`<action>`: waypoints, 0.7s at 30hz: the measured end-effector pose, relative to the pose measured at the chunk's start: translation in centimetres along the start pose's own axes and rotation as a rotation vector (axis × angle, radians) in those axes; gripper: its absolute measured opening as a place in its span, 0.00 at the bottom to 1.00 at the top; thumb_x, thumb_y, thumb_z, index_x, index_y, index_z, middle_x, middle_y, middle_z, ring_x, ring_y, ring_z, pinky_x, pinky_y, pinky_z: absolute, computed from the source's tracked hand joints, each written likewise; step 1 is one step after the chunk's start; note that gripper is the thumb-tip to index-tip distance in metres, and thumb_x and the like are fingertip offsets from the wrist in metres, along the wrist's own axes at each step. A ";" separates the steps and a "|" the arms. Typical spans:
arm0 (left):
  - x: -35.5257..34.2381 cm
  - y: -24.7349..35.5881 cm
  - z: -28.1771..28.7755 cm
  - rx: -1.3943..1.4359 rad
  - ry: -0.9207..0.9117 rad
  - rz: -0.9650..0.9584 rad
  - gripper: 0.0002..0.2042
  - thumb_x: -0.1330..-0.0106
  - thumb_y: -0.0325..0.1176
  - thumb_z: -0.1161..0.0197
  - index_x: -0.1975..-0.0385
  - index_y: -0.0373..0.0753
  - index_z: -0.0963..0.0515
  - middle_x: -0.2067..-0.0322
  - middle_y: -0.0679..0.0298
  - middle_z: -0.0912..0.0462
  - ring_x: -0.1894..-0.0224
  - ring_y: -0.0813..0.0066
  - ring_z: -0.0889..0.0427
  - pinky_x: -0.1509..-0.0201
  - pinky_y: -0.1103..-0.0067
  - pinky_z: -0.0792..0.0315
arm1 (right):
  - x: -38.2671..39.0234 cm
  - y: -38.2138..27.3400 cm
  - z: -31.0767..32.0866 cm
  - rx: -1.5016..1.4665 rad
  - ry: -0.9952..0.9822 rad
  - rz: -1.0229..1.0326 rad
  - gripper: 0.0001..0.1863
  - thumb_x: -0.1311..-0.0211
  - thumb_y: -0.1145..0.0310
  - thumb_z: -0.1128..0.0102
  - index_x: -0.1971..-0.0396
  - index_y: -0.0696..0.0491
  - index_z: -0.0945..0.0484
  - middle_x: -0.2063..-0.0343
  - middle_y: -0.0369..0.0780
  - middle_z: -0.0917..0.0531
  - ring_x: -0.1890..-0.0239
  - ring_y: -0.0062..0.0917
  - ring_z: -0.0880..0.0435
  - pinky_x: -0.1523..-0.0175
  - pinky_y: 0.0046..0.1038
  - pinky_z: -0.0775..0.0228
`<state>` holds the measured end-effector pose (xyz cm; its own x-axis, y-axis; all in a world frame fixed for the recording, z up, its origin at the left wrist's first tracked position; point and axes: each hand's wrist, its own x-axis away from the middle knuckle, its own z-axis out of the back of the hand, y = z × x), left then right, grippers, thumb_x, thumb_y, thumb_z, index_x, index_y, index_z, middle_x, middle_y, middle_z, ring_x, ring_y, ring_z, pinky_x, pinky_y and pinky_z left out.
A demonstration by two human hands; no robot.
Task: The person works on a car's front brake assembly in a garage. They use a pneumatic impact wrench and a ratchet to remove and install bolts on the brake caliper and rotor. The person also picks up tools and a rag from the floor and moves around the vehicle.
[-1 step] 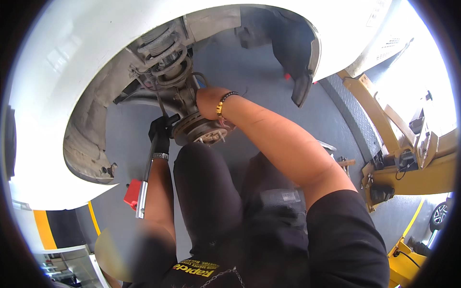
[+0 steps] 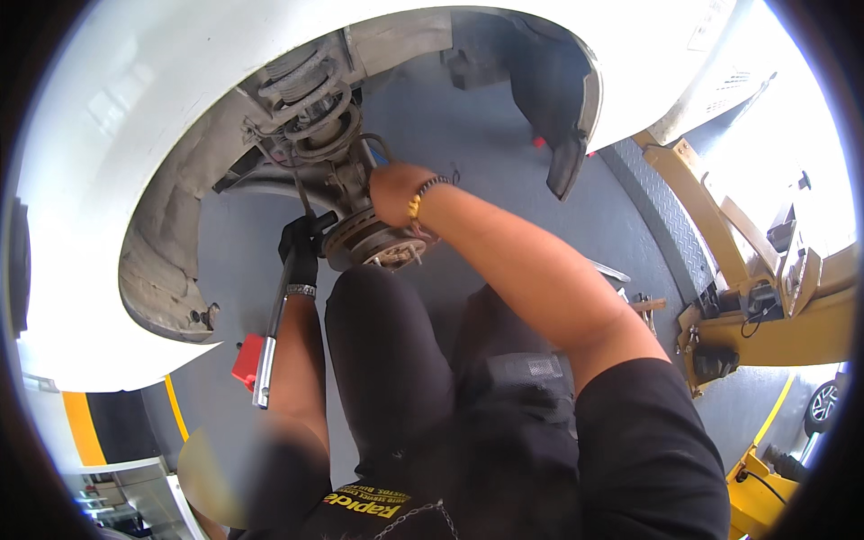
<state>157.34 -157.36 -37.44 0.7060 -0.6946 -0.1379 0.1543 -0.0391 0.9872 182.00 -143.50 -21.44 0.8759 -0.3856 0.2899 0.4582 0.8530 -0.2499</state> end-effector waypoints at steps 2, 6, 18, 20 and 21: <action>0.0 -0.8 0.5 0.027 0.024 -0.044 0.13 0.27 0.40 0.39 0.58 0.35 0.19 0.71 0.67 0.18 0.73 0.83 0.22 0.71 0.83 0.27 | 0.2 0.2 -1.6 0.018 0.135 0.039 0.13 0.42 0.73 0.47 0.68 0.59 0.13 0.59 0.54 0.14 0.52 0.46 0.15 0.47 0.38 0.22; -2.1 -2.1 0.3 0.156 0.006 -0.010 0.13 0.28 0.39 0.39 0.57 0.34 0.19 0.66 0.63 0.16 0.70 0.81 0.20 0.67 0.80 0.25 | 0.2 0.7 -1.5 -0.062 0.248 -0.023 0.13 0.40 0.73 0.49 0.60 0.60 0.17 0.56 0.54 0.15 0.49 0.46 0.16 0.44 0.40 0.23; -1.5 0.8 -2.1 -0.408 0.000 -0.295 0.14 0.25 0.38 0.46 0.51 0.36 0.20 0.60 0.56 0.16 0.60 0.69 0.17 0.55 0.72 0.22 | 1.3 -0.1 -1.0 -0.155 0.248 -0.102 0.14 0.38 0.72 0.50 0.57 0.62 0.21 0.59 0.52 0.14 0.52 0.44 0.14 0.42 0.38 0.25; -1.8 1.0 -1.6 -0.486 -0.037 -0.444 0.15 0.24 0.38 0.47 0.50 0.35 0.20 0.61 0.57 0.17 0.61 0.71 0.18 0.56 0.73 0.23 | 1.3 -0.5 -0.8 -0.154 0.201 -0.105 0.16 0.39 0.73 0.50 0.53 0.62 0.23 0.52 0.55 0.19 0.50 0.46 0.16 0.42 0.39 0.25; -2.2 1.0 -1.4 -0.521 -0.055 -0.522 0.16 0.24 0.39 0.47 0.49 0.34 0.21 0.61 0.57 0.17 0.61 0.72 0.19 0.57 0.73 0.23 | 1.4 -0.8 0.1 -0.160 0.145 -0.112 0.18 0.40 0.74 0.50 0.50 0.62 0.25 0.46 0.58 0.24 0.48 0.48 0.17 0.42 0.41 0.25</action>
<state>156.89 -154.87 -36.22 0.4176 -0.7144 -0.5615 0.7784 -0.0375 0.6266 182.88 -144.70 -20.77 0.8255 -0.5312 0.1909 0.5617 0.7399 -0.3702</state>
